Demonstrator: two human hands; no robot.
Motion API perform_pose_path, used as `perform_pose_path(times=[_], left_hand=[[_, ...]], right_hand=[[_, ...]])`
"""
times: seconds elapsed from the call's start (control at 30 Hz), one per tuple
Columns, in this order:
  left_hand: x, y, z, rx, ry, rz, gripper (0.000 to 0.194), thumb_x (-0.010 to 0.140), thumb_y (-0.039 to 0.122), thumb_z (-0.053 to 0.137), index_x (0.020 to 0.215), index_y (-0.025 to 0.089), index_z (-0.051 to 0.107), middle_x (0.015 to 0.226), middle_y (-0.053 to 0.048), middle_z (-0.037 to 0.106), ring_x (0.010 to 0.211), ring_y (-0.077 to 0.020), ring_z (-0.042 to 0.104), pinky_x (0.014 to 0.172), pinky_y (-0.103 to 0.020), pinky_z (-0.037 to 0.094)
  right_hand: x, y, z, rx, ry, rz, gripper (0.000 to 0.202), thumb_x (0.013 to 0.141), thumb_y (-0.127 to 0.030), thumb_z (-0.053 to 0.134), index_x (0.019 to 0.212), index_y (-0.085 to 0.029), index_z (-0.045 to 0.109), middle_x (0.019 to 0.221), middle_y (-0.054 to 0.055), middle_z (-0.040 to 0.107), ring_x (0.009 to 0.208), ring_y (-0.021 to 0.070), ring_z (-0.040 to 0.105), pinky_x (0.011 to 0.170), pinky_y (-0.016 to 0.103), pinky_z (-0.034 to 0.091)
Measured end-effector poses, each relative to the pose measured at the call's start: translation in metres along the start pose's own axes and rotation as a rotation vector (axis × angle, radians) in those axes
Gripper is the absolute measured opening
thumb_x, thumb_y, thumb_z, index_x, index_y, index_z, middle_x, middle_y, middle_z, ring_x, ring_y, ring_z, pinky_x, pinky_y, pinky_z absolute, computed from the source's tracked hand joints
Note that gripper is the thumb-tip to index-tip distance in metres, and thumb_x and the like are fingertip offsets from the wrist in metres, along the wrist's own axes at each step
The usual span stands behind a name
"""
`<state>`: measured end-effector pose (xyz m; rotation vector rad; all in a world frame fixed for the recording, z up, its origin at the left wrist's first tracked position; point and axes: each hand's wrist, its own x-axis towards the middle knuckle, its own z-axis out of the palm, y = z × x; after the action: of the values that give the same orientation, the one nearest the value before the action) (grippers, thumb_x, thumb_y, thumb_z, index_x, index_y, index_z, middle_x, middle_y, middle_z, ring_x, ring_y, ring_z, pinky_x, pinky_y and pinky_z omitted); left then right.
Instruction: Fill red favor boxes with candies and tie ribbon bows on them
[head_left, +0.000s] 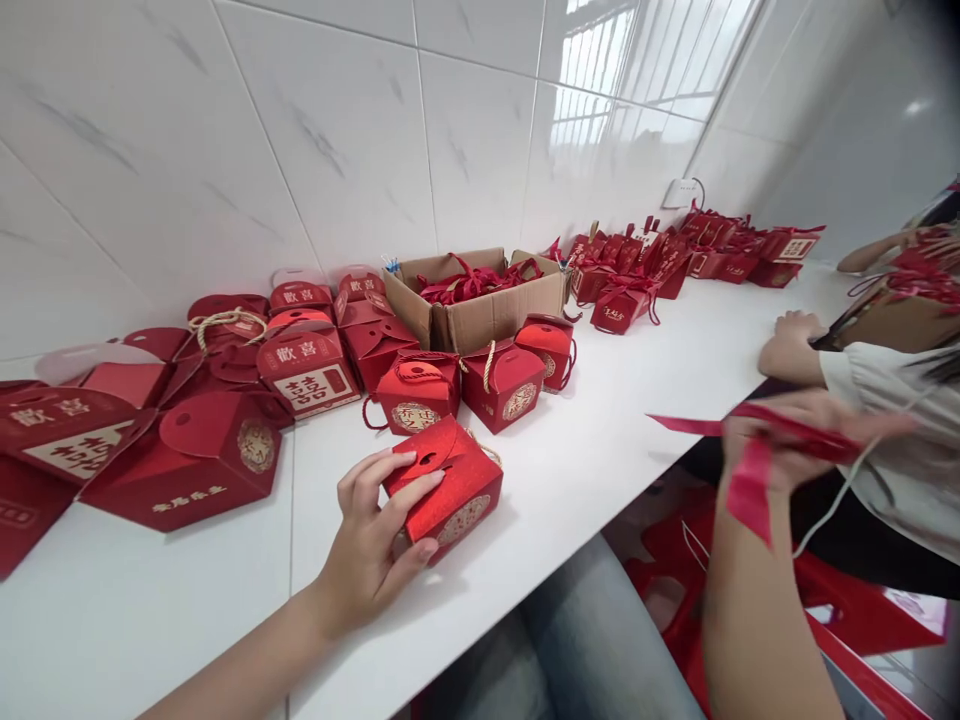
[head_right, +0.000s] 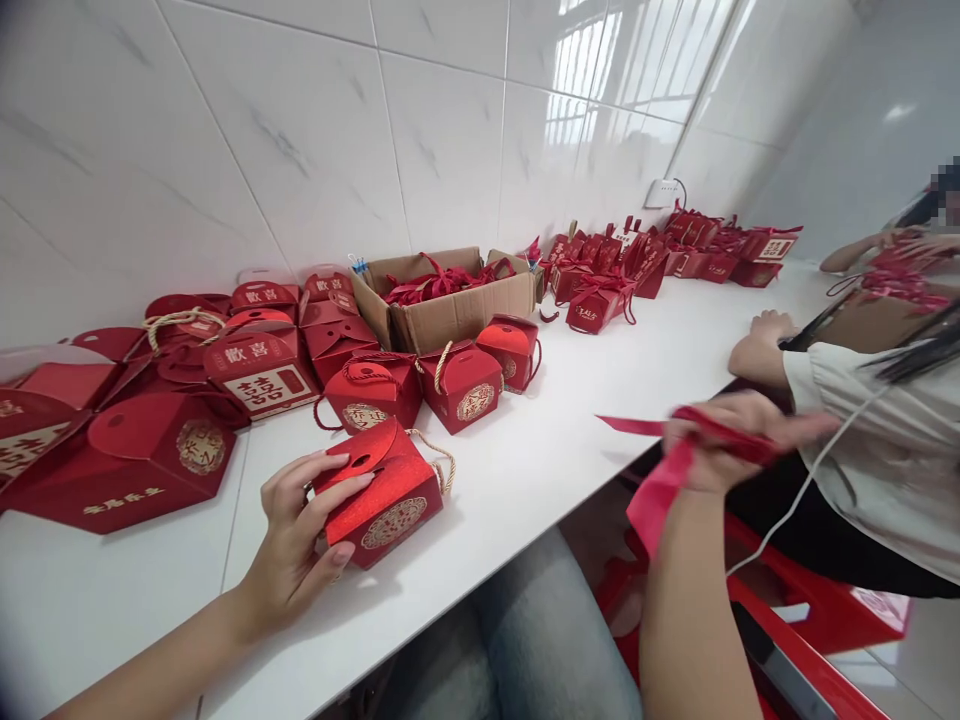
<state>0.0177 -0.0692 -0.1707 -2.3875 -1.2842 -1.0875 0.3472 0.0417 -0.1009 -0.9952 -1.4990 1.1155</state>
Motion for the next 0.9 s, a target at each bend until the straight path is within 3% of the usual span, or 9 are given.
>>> perform_pose_path(times=[0.1,0.23,0.3,0.37,0.5,0.6,0.67,0.77,0.9], left_hand=[[0.0,0.0,0.0,-0.008,0.004,-0.009,0.04,0.095,0.042,0.033,0.128,0.024,0.043,0.125,-0.014,0.04,0.121,-0.032,0.034,0.101,-0.048,0.027],[0.0,-0.002,0.0,-0.02,-0.003,0.018,0.042,0.095,0.044,0.031,0.13,0.024,0.043,0.125,-0.014,0.04,0.121,-0.0321,0.034,0.1,-0.048,0.027],[0.001,-0.003,0.0,-0.021,0.0,0.024,0.042,0.096,0.045,0.03,0.13,0.024,0.042,0.126,-0.014,0.04,0.121,-0.0322,0.033,0.1,-0.048,0.028],[0.0,-0.004,0.0,-0.019,0.006,0.026,0.042,0.096,0.045,0.03,0.131,0.024,0.042,0.126,-0.014,0.04,0.121,-0.0322,0.033,0.1,-0.048,0.028],[-0.001,-0.004,0.001,-0.029,0.003,0.016,0.043,0.095,0.045,0.03,0.131,0.024,0.043,0.125,-0.014,0.041,0.121,-0.0324,0.034,0.1,-0.049,0.028],[-0.001,-0.002,0.001,-0.047,0.003,0.003,0.043,0.095,0.045,0.03,0.131,0.024,0.043,0.126,-0.015,0.04,0.123,-0.0331,0.033,0.101,-0.05,0.028],[-0.001,-0.002,0.001,-0.055,0.007,-0.002,0.043,0.095,0.044,0.03,0.131,0.024,0.043,0.127,-0.014,0.04,0.124,-0.0331,0.032,0.102,-0.05,0.027],[-0.001,-0.003,0.001,-0.049,-0.006,-0.003,0.043,0.095,0.043,0.031,0.132,0.024,0.042,0.127,-0.014,0.039,0.125,-0.0332,0.031,0.102,-0.05,0.028],[-0.003,-0.005,0.002,-0.041,-0.02,0.001,0.044,0.094,0.043,0.034,0.133,0.025,0.041,0.128,-0.014,0.04,0.125,-0.034,0.032,0.102,-0.051,0.029]], right_hand=[[0.011,0.003,0.015,0.015,-0.087,0.083,0.054,0.071,-0.063,0.065,0.057,-0.021,0.034,0.047,-0.01,0.025,0.035,0.0028,0.024,0.033,0.019,0.02],[0.016,-0.012,0.026,0.169,-0.374,0.186,0.059,0.076,-0.059,0.063,0.052,-0.021,0.025,0.047,-0.01,0.019,0.034,0.002,0.019,0.033,0.019,0.015],[0.018,-0.026,0.022,0.318,-0.358,0.043,0.061,0.078,-0.059,0.06,0.053,-0.02,0.02,0.046,-0.011,0.015,0.03,0.0021,0.015,0.032,0.02,0.014],[0.023,-0.036,0.013,0.378,-0.2,-0.152,0.063,0.079,-0.065,0.052,0.056,-0.02,0.015,0.045,-0.011,0.011,0.028,0.0027,0.009,0.032,0.021,0.015],[0.046,-0.016,-0.009,-0.152,0.097,-0.169,0.06,0.077,-0.075,0.04,0.056,-0.022,0.021,0.045,-0.009,0.019,0.033,0.0061,0.019,0.039,0.023,0.025],[0.061,0.022,-0.019,-0.543,0.102,-0.061,0.045,0.065,-0.053,0.071,0.052,-0.021,0.043,0.047,-0.004,0.04,0.042,0.01,0.037,0.046,0.026,0.032],[0.062,0.041,-0.023,-0.904,0.058,-0.031,0.024,0.066,-0.037,0.073,0.061,-0.018,0.058,0.066,0.005,0.059,0.058,0.0172,0.053,0.058,0.032,0.042],[0.049,0.044,-0.021,-1.063,-0.117,-0.1,0.014,0.077,-0.024,0.06,0.087,-0.018,0.068,0.103,0.011,0.064,0.089,0.0241,0.061,0.081,0.037,0.047],[0.013,0.02,-0.001,-0.769,-0.783,-0.22,0.028,0.085,-0.028,0.056,0.11,-0.022,0.066,0.111,0.008,0.063,0.101,0.0192,0.062,0.09,0.031,0.048]])
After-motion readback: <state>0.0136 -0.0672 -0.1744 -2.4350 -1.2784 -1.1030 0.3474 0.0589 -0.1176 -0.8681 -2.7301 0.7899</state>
